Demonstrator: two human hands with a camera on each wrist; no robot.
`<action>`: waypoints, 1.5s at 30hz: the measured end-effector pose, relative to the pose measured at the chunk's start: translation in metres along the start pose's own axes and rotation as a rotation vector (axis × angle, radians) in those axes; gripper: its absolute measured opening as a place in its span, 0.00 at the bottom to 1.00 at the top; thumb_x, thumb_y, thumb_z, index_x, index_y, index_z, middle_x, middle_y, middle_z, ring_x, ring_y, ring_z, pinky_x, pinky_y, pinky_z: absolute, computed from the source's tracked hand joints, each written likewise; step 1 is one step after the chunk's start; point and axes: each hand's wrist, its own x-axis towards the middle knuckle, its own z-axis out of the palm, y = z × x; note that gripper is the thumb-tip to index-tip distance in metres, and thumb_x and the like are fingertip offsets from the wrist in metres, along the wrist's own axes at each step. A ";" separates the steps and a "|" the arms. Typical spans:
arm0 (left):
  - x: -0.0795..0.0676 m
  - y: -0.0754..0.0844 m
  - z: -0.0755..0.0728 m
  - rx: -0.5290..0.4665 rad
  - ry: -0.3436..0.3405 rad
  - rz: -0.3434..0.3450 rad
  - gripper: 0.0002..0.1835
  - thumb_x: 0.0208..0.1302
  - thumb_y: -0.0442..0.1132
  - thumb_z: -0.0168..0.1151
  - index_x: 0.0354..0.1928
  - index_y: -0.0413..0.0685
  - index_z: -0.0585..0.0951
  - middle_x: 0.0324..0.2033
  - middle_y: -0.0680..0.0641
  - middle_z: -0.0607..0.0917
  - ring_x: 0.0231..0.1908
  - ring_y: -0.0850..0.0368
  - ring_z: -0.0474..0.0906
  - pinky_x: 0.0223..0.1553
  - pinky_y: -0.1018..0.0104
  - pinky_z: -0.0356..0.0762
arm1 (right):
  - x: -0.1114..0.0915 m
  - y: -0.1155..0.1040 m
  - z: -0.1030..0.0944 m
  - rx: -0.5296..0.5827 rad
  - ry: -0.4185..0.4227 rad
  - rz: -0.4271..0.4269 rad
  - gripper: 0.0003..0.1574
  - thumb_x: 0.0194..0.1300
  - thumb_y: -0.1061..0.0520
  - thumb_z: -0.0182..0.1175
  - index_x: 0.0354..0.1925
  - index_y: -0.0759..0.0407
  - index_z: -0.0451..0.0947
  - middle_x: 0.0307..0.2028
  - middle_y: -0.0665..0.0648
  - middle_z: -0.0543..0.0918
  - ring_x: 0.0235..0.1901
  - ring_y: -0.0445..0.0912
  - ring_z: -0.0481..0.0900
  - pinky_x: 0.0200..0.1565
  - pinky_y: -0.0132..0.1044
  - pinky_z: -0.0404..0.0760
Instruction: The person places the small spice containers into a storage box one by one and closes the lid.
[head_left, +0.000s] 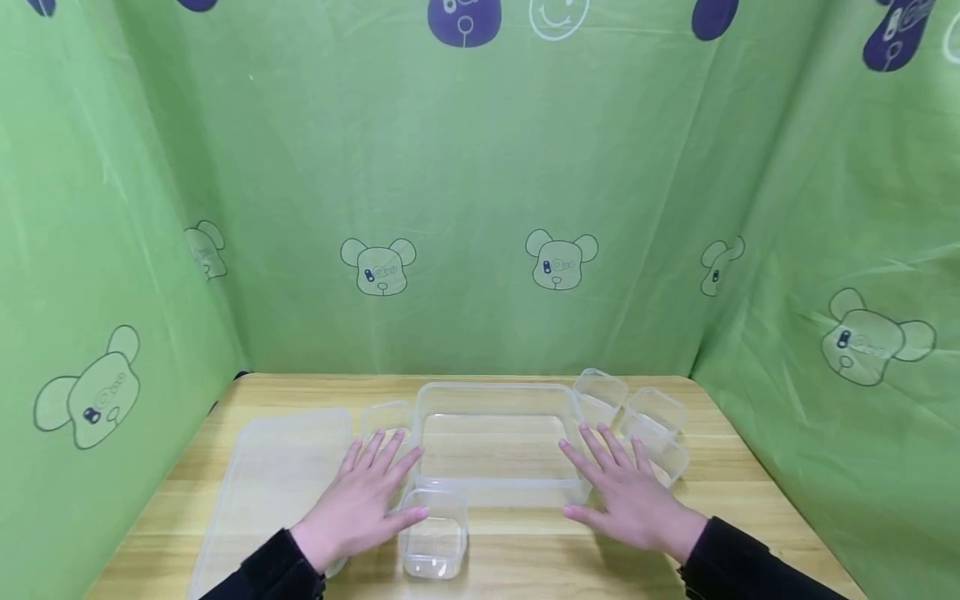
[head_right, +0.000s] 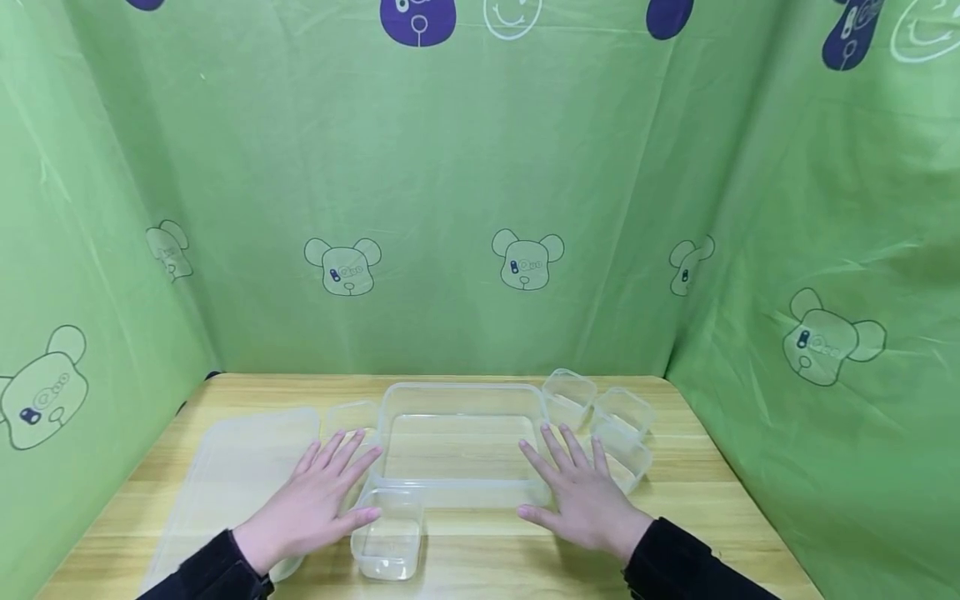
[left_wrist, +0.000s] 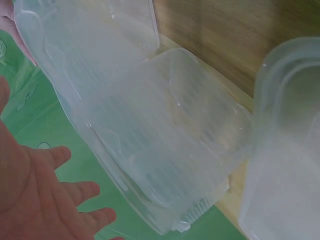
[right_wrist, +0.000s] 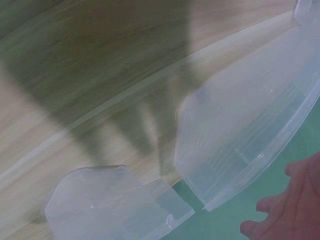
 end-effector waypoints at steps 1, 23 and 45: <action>0.001 0.000 0.000 0.001 -0.001 0.000 0.41 0.69 0.67 0.52 0.76 0.52 0.62 0.75 0.38 0.56 0.73 0.32 0.50 0.71 0.34 0.41 | 0.001 -0.001 0.000 0.000 -0.005 0.002 0.51 0.65 0.27 0.56 0.76 0.50 0.59 0.76 0.66 0.53 0.74 0.68 0.48 0.66 0.76 0.42; 0.015 0.007 0.011 0.000 -0.034 0.024 0.43 0.68 0.71 0.46 0.76 0.53 0.62 0.75 0.38 0.55 0.74 0.34 0.51 0.72 0.34 0.43 | 0.015 -0.009 0.011 -0.012 -0.051 -0.018 0.51 0.67 0.28 0.54 0.77 0.49 0.56 0.76 0.65 0.50 0.74 0.68 0.49 0.68 0.73 0.44; 0.025 0.025 0.013 -0.001 -0.075 0.079 0.42 0.69 0.71 0.45 0.74 0.51 0.65 0.74 0.36 0.59 0.73 0.32 0.53 0.72 0.36 0.46 | 0.018 -0.016 0.015 0.019 -0.120 -0.064 0.51 0.69 0.29 0.52 0.78 0.51 0.53 0.76 0.67 0.49 0.75 0.66 0.46 0.72 0.61 0.50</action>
